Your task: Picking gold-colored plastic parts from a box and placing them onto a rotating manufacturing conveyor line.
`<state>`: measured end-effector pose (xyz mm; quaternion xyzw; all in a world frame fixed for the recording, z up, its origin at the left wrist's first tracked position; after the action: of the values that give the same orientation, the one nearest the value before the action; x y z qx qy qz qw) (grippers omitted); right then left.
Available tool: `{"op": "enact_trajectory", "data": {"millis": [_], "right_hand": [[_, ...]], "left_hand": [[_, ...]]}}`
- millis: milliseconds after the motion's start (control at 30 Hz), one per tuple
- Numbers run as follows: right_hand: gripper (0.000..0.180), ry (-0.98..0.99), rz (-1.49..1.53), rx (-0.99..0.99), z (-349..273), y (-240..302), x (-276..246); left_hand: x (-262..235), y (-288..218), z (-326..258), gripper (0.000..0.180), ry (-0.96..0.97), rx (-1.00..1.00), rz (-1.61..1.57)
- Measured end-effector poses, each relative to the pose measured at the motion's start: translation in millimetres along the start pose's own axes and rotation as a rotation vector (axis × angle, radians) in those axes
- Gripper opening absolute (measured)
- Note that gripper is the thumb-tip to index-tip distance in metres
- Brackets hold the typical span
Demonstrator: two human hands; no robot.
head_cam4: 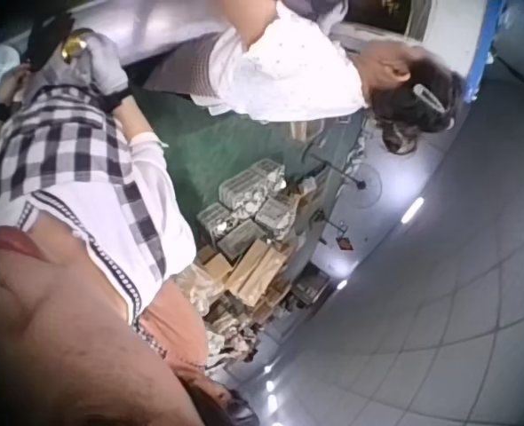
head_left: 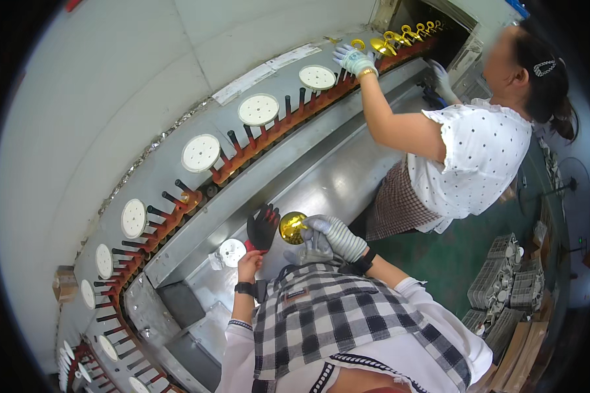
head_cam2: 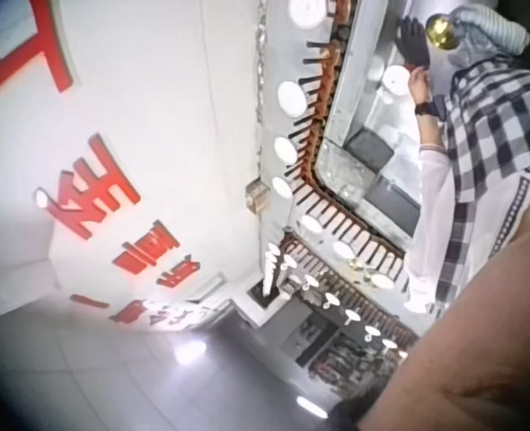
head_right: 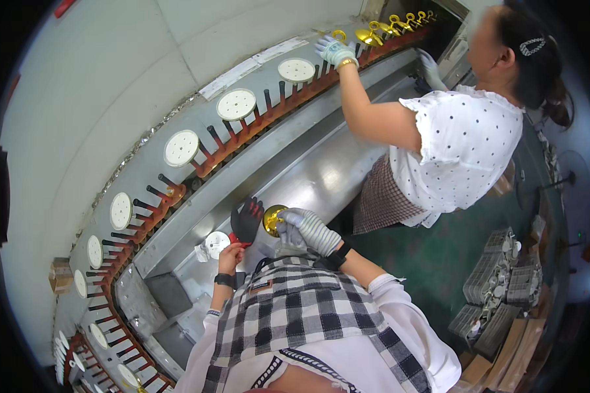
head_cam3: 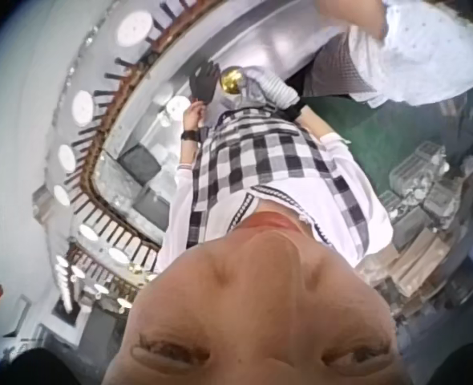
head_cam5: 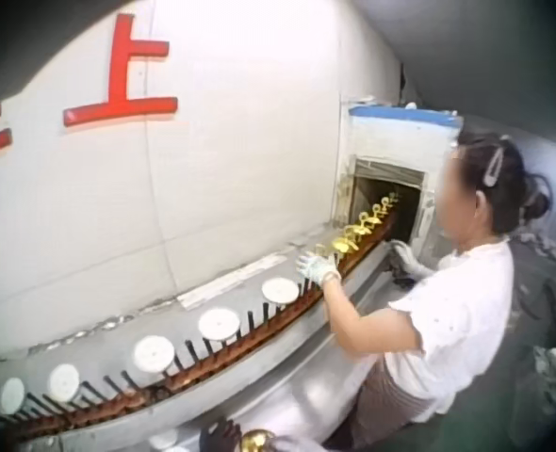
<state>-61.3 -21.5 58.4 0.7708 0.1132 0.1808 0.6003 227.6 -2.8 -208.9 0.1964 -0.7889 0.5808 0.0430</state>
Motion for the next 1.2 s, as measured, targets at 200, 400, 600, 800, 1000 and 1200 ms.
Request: {"op": "enact_trajectory", "data": {"millis": [200,400,600,800,1000,1200], "right_hand": [[0.037,0.009,-0.036,-0.056,12,12,-14],[0.039,0.035,-0.143,-0.102,82,134,-140],[0.04,0.024,-0.142,-0.05,61,85,-114],[0.041,0.037,-0.055,-0.042,42,58,-85],[0.049,0.062,-0.357,-0.155,9,50,-77],[0.056,0.118,-0.247,0.049,31,21,-115]], "left_hand": [[4,23,12,0.015,0.0,-0.007,-0.111],[160,-47,120,0.022,-0.008,-0.028,-0.088],[120,-9,90,0.018,-0.043,0.05,-0.183],[102,6,61,0.02,-0.033,0.057,-0.086],[123,43,28,0.02,-0.089,0.116,-0.086],[139,69,11,0.022,-0.299,0.027,-0.116]]}}
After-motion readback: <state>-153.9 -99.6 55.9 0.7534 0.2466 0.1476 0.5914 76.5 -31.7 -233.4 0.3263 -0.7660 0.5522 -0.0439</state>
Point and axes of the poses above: each hand's wrist, its own z-axis towards the middle knuckle, its own x-axis out of the palm, y = z × x, the point moved 4 cm from there along z, towards the middle knuckle, and after that the axes turned 1 degree about x, right-handed, at the moved point
